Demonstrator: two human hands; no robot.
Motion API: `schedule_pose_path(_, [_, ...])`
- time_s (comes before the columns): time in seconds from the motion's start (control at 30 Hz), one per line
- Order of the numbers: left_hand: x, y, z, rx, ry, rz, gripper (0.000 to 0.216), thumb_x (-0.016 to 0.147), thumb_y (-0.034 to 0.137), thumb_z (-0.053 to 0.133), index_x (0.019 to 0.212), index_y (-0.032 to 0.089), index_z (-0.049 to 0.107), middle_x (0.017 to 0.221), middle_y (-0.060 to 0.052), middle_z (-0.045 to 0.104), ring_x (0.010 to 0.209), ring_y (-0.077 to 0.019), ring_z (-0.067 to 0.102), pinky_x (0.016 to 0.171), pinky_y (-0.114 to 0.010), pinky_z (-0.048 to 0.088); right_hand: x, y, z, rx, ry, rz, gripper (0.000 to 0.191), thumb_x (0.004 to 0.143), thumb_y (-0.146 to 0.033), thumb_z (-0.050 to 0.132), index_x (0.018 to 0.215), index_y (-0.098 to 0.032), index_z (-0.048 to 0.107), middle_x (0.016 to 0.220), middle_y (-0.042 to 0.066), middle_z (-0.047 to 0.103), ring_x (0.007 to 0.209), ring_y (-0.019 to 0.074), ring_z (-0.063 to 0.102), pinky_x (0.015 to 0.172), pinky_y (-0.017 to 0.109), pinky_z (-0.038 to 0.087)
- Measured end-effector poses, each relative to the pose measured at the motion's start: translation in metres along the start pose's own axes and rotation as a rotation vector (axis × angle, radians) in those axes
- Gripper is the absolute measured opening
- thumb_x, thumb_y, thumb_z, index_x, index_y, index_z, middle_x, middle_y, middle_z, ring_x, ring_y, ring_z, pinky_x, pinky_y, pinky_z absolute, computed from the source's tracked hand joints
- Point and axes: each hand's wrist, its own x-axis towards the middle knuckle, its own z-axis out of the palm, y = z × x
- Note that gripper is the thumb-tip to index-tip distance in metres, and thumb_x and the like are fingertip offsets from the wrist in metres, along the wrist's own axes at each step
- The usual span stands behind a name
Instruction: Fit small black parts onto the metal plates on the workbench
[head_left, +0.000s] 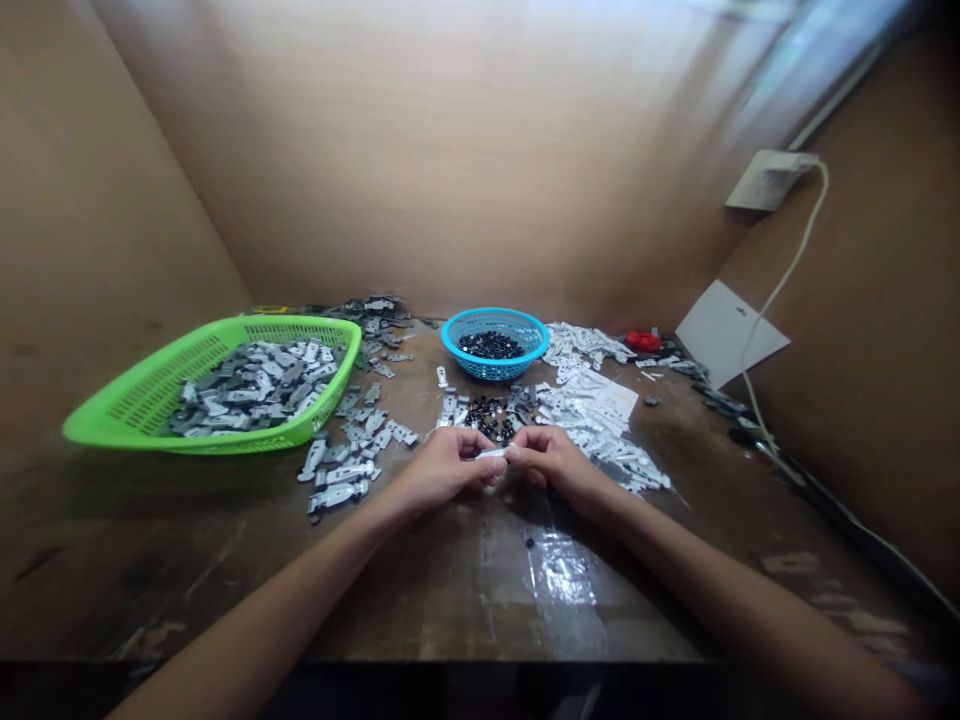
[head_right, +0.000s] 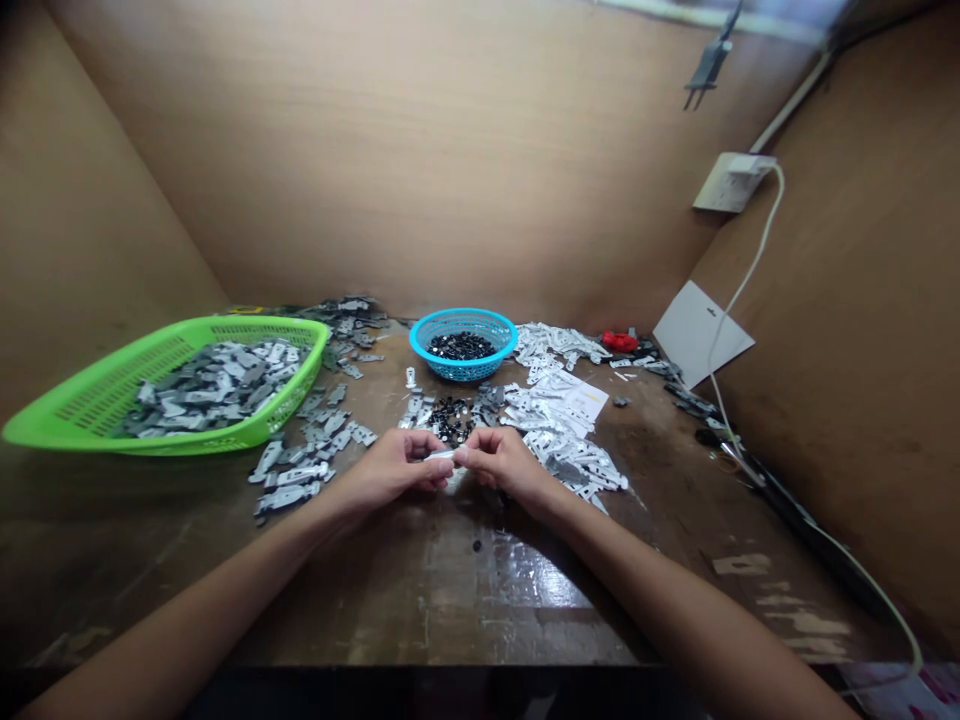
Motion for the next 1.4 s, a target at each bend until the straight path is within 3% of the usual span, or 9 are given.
schedule_pose_path(0.27, [-0.001, 0.0, 0.002, 0.003, -0.057, -0.003, 0.036, 0.069, 0.046, 0.062, 0.077, 0.011, 0.06, 0.07, -0.008, 0.063, 0.058, -0.0119, 0.056, 0.054, -0.021, 0.042, -0.001, 0.003, 0.002, 0.03, -0.044, -0.018, 0.028, 0.074, -0.041, 0.059, 0.069, -0.014, 0.052, 0.049, -0.005, 0.042, 0.042, 0.0064, 0.033, 0.043, 0.019, 0.023])
schedule_pose_path(0.5, [-0.004, -0.001, 0.0, 0.013, -0.029, 0.048, 0.035, 0.07, 0.044, 0.061, 0.082, 0.011, 0.061, 0.072, -0.007, 0.063, 0.059, -0.0122, 0.056, 0.054, -0.021, 0.041, -0.007, 0.0, 0.013, -0.083, 0.105, -0.078, 0.027, 0.077, -0.04, 0.057, 0.066, -0.016, 0.051, 0.048, -0.005, 0.042, 0.041, 0.0072, 0.036, 0.042, 0.02, 0.026])
schedule_pose_path(0.7, [0.001, 0.001, -0.005, 0.037, 0.011, 0.087, 0.03, 0.071, 0.041, 0.061, 0.077, 0.011, 0.061, 0.068, -0.005, 0.061, 0.059, -0.0114, 0.055, 0.054, -0.02, 0.041, -0.005, -0.005, 0.013, -0.282, 0.116, -0.129, 0.026, 0.08, -0.04, 0.052, 0.086, -0.016, 0.06, 0.064, 0.001, 0.059, 0.05, 0.0108, 0.051, 0.048, 0.022, 0.038])
schedule_pose_path(0.8, [0.003, 0.013, -0.025, -0.179, 0.189, 0.142, 0.026, 0.073, 0.037, 0.062, 0.076, 0.012, 0.059, 0.067, -0.003, 0.058, 0.058, -0.0086, 0.053, 0.053, -0.017, 0.041, -0.002, -0.005, 0.011, -0.22, 0.191, -0.159, 0.033, 0.081, -0.039, 0.051, 0.107, -0.021, 0.054, 0.093, 0.005, 0.061, 0.058, 0.0109, 0.054, 0.051, 0.023, 0.043])
schedule_pose_path(0.93, [-0.007, 0.037, -0.085, -0.76, 0.67, 0.375, 0.018, 0.076, 0.028, 0.06, 0.086, 0.014, 0.054, 0.075, 0.0, 0.058, 0.063, -0.0049, 0.055, 0.061, -0.014, 0.045, 0.0, -0.001, 0.007, -0.22, 0.247, -0.182, 0.035, 0.081, -0.038, 0.051, 0.111, -0.021, 0.053, 0.1, 0.006, 0.058, 0.061, 0.011, 0.054, 0.052, 0.023, 0.047])
schedule_pose_path(1.07, [-0.027, 0.051, -0.133, -0.993, 0.65, 0.387, 0.062, 0.082, 0.061, 0.029, 0.111, 0.008, 0.041, 0.101, -0.014, 0.057, 0.082, -0.0137, 0.058, 0.066, -0.022, 0.05, 0.002, 0.006, 0.004, -0.252, 0.239, -0.193, 0.035, 0.082, -0.038, 0.049, 0.112, -0.02, 0.053, 0.098, 0.006, 0.059, 0.059, 0.0107, 0.053, 0.051, 0.023, 0.047])
schedule_pose_path(1.2, [-0.024, 0.045, -0.125, -0.806, 0.472, 0.244, 0.056, 0.084, 0.051, 0.039, 0.12, 0.008, 0.036, 0.107, -0.017, 0.054, 0.088, -0.0166, 0.058, 0.07, -0.028, 0.05, 0.004, 0.009, 0.001, -0.292, 0.266, -0.216, 0.034, 0.083, -0.038, 0.047, 0.112, -0.02, 0.053, 0.097, 0.006, 0.06, 0.056, 0.0101, 0.054, 0.052, 0.023, 0.045])
schedule_pose_path(1.3, [-0.007, 0.028, -0.095, -0.042, 0.568, 0.115, 0.044, 0.077, 0.049, 0.052, 0.106, 0.016, 0.053, 0.095, -0.009, 0.059, 0.075, -0.0162, 0.059, 0.065, -0.028, 0.047, 0.006, 0.01, -0.003, -0.332, 0.278, -0.221, 0.032, 0.084, -0.037, 0.046, 0.111, -0.02, 0.053, 0.095, 0.005, 0.061, 0.053, 0.0097, 0.054, 0.052, 0.024, 0.044])
schedule_pose_path(1.4, [0.008, 0.004, -0.065, 0.761, 0.584, 0.144, 0.032, 0.07, 0.047, 0.06, 0.084, 0.017, 0.061, 0.086, -0.008, 0.061, 0.083, -0.0218, 0.055, 0.077, -0.033, 0.041, 0.006, 0.011, -0.006, -0.408, 0.283, -0.241, 0.029, 0.085, -0.034, 0.046, 0.108, -0.021, 0.055, 0.095, 0.005, 0.061, 0.056, 0.0103, 0.056, 0.056, 0.025, 0.044])
